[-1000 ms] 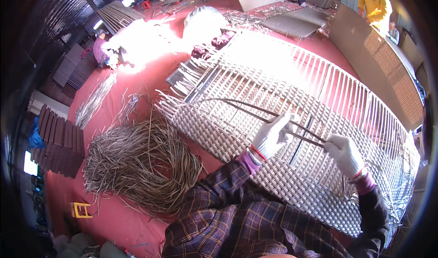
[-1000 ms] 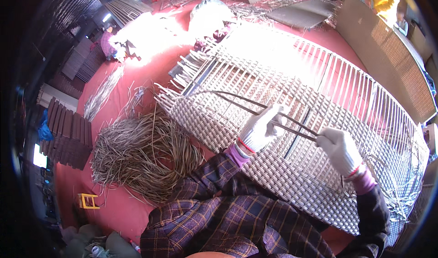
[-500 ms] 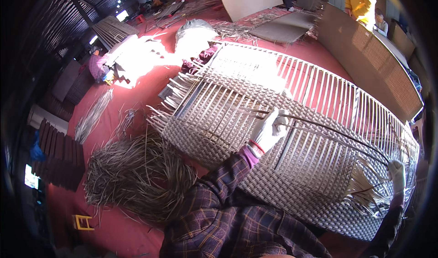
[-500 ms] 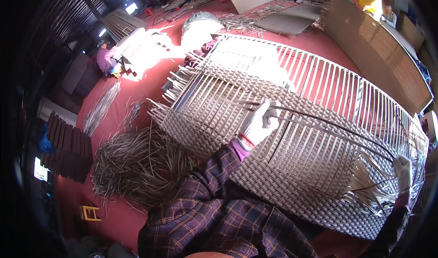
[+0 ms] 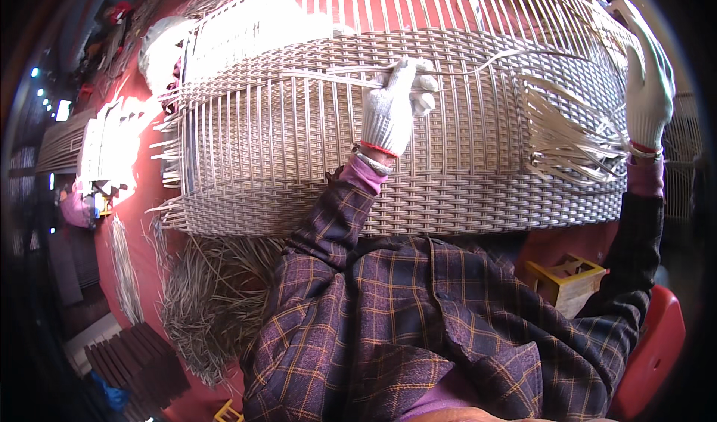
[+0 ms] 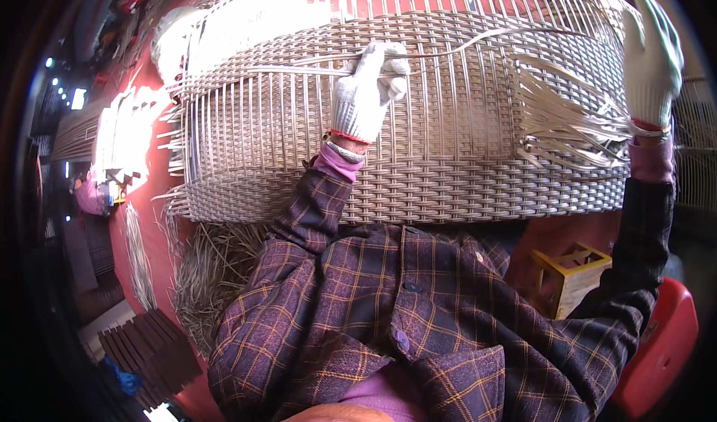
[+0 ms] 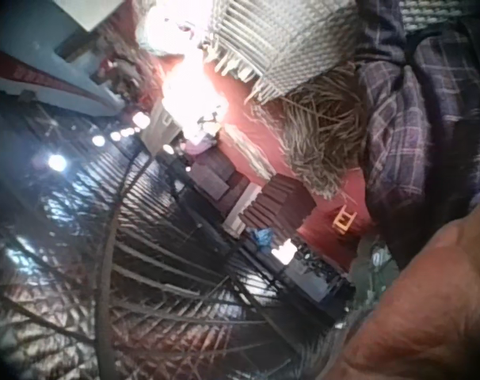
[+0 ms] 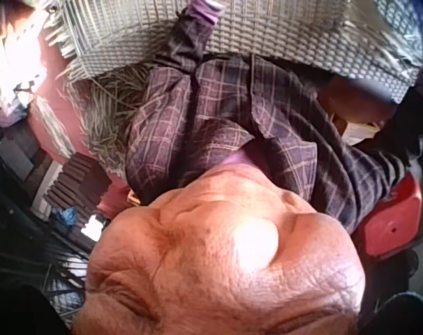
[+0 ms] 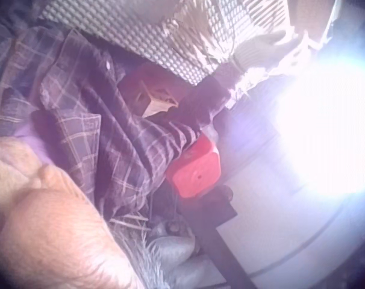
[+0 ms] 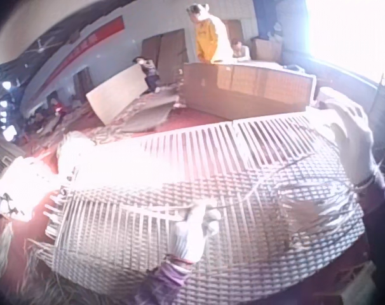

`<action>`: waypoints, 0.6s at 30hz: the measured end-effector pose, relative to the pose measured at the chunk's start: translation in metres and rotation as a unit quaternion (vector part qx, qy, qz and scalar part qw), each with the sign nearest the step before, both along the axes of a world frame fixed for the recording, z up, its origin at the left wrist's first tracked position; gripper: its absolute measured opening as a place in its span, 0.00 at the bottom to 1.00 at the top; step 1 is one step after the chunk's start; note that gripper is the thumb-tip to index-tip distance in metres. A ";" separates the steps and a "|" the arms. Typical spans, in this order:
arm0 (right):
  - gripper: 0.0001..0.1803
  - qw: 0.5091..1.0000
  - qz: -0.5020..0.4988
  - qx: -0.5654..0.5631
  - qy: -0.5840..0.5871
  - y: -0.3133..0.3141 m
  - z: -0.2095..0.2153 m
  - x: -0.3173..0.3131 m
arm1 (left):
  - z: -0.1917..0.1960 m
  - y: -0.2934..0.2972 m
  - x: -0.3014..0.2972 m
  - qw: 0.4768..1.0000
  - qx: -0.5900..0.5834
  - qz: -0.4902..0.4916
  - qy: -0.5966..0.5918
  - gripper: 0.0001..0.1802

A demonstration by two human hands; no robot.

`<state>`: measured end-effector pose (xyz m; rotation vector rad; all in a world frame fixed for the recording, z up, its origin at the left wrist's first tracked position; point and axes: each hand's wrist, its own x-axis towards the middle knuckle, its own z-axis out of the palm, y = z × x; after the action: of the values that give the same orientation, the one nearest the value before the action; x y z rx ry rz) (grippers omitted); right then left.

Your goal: The person weaves a large cylindrical basket by hand, interlacing thin flexible strips through vertical ribs. They repeatedly pull strips through the weave, rotate the basket to access new sections, and tighten the pattern to maintain uniformity.

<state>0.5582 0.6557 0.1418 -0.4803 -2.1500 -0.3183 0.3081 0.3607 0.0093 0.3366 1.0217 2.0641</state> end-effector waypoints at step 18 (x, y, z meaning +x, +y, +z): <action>0.16 0.747 0.289 -0.536 -0.267 -0.177 -0.047 -0.148 | -0.057 0.014 0.017 0.719 -0.115 0.074 0.681 0.08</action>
<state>0.4098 0.4789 0.0949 -0.2990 -2.7406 1.3682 0.3249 0.3743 -0.0473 1.8473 2.1312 1.5349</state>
